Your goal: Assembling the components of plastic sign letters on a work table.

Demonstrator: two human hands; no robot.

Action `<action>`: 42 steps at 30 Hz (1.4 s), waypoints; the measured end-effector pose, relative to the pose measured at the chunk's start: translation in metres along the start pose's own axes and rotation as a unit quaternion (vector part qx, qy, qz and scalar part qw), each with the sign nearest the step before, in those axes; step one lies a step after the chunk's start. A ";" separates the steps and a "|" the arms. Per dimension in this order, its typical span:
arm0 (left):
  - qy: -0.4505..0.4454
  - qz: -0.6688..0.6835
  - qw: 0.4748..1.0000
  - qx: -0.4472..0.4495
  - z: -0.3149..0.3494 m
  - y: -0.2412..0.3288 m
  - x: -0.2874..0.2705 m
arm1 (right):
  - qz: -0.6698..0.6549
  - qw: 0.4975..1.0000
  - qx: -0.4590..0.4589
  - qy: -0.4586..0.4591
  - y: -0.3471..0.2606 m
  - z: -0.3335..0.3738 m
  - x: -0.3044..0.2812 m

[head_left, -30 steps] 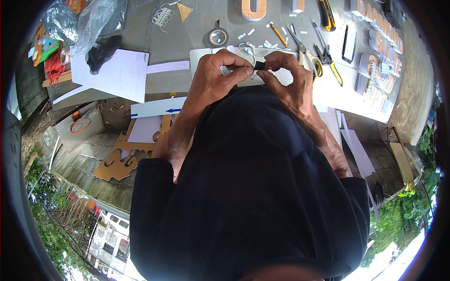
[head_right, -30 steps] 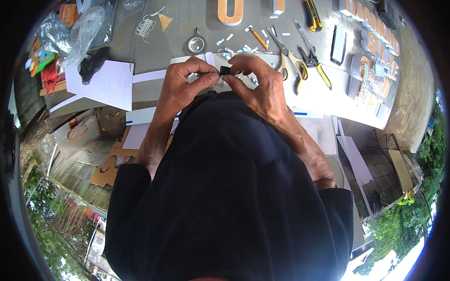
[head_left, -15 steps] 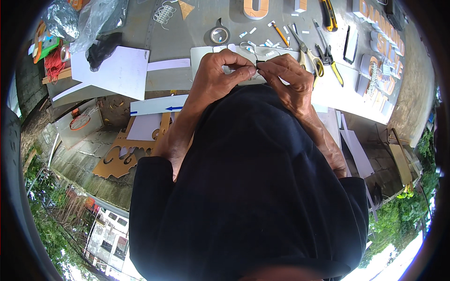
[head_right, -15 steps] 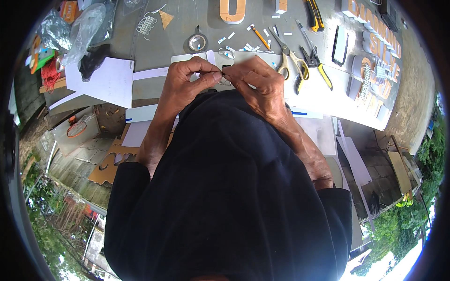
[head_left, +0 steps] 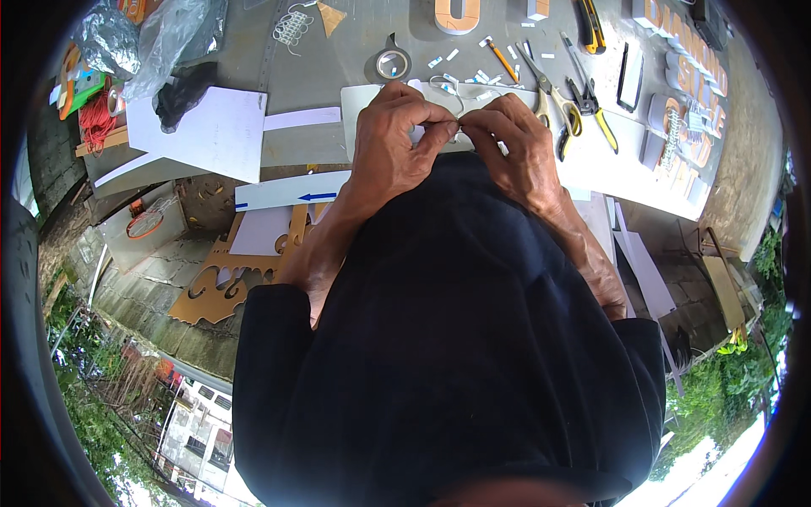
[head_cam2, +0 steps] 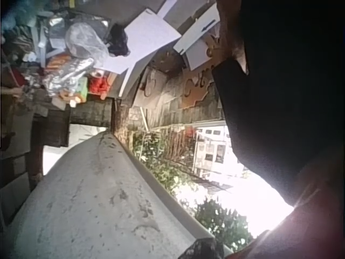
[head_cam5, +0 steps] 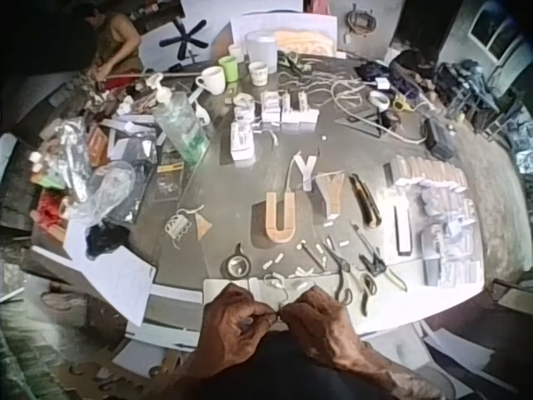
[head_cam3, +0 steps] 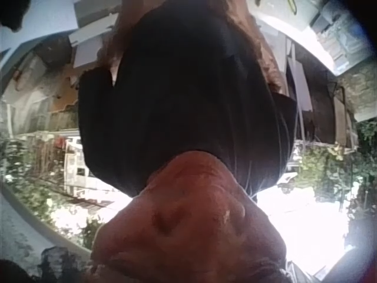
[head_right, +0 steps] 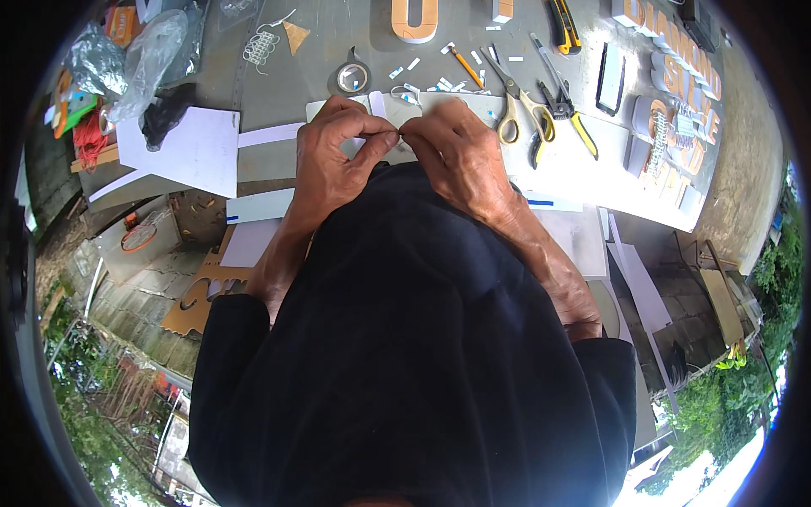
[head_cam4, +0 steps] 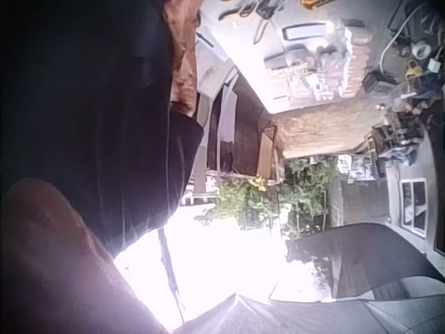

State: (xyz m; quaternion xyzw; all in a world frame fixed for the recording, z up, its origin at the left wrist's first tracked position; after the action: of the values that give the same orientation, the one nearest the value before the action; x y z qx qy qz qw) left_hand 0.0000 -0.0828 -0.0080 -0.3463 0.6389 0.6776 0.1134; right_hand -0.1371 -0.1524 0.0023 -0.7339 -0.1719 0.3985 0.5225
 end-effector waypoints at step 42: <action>-0.200 0.140 0.957 -0.159 0.001 -0.021 0.035 | -0.127 0.986 0.101 -0.045 0.033 -0.012 -0.017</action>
State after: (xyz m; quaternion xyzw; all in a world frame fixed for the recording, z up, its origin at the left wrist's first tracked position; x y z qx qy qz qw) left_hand -0.0128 -0.0885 -0.0462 -0.1246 0.5291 0.8349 0.0862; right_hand -0.1439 -0.1841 -0.0189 -0.6310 -0.2464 0.3767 0.6318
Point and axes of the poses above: each hand's wrist, its own z-axis away from the middle knuckle, its own x-axis out of the palm, y = z × x, the point moved 8 cm from there along -z, towards the middle knuckle, and after that the axes turned 12 degrees about -z, right-handed, at the moved point
